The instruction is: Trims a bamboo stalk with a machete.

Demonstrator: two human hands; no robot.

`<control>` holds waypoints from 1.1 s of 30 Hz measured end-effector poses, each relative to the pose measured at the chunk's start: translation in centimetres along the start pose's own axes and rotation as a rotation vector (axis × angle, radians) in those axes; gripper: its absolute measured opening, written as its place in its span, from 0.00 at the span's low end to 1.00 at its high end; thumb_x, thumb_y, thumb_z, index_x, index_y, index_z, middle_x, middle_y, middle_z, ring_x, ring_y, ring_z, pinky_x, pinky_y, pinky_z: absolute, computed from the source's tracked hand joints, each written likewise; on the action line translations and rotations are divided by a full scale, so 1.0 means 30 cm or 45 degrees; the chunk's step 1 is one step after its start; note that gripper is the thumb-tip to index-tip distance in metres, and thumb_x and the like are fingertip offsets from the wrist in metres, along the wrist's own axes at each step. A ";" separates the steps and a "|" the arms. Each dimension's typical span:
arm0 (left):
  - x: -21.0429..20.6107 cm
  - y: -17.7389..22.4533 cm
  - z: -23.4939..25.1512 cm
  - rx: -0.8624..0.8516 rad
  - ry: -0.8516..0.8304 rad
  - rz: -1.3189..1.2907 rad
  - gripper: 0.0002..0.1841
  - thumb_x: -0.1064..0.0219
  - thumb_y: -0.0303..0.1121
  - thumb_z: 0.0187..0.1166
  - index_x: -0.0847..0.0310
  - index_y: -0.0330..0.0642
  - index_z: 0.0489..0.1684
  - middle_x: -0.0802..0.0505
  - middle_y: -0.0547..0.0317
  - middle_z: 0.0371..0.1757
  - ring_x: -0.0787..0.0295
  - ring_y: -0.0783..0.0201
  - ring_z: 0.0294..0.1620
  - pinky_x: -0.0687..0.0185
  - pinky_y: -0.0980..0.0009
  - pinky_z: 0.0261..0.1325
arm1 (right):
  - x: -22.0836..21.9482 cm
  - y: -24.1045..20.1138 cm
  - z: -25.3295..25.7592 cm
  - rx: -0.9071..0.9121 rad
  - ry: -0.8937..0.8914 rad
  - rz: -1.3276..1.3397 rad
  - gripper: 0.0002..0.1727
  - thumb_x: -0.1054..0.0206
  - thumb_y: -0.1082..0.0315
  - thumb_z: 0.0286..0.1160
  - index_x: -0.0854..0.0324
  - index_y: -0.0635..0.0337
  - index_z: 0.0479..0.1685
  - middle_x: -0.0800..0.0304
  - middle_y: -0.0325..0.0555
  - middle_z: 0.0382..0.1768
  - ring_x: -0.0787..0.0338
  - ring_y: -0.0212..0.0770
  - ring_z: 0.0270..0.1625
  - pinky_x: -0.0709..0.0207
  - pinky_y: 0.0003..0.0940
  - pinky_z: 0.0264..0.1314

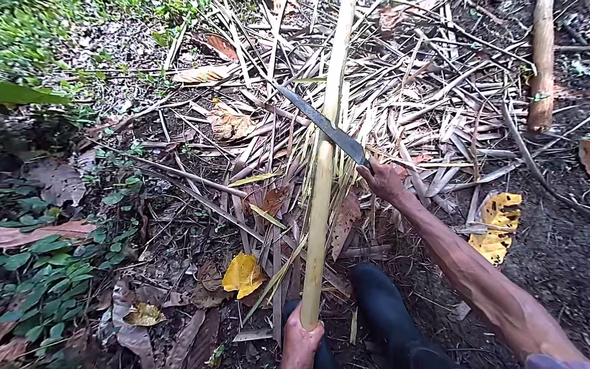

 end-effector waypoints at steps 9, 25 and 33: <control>-0.004 0.009 -0.012 -0.010 0.031 0.080 0.24 0.24 0.32 0.54 0.15 0.37 0.54 0.09 0.56 0.34 0.11 0.63 0.25 0.11 0.61 0.32 | 0.070 0.052 0.087 -0.263 0.045 -0.002 0.40 0.54 0.33 0.88 0.20 0.67 0.49 0.13 0.62 0.31 0.09 0.64 0.37 0.20 0.67 0.43; -0.001 0.000 0.005 0.065 -0.042 -0.073 0.24 0.24 0.32 0.52 0.18 0.36 0.52 0.09 0.56 0.30 0.13 0.62 0.19 0.11 0.64 0.24 | -0.097 -0.042 -0.301 0.363 -0.300 -0.140 0.40 0.52 0.30 0.84 0.20 0.63 0.39 0.18 0.50 0.26 0.13 0.51 0.25 0.19 0.51 0.26; -0.001 -0.022 0.027 0.162 -0.191 -0.303 0.18 0.25 0.28 0.56 0.20 0.35 0.46 0.12 0.53 0.20 0.16 0.59 0.12 0.14 0.65 0.18 | -0.102 -0.060 -0.287 0.236 -0.536 -0.168 0.43 0.56 0.27 0.83 0.20 0.64 0.45 0.14 0.57 0.34 0.10 0.57 0.36 0.18 0.57 0.39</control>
Point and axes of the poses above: each hand's wrist, its own z-axis towards the middle knuckle, its own x-axis out of the back of the hand, y = z × x, the point moved 4 cm from there along z, towards the middle knuckle
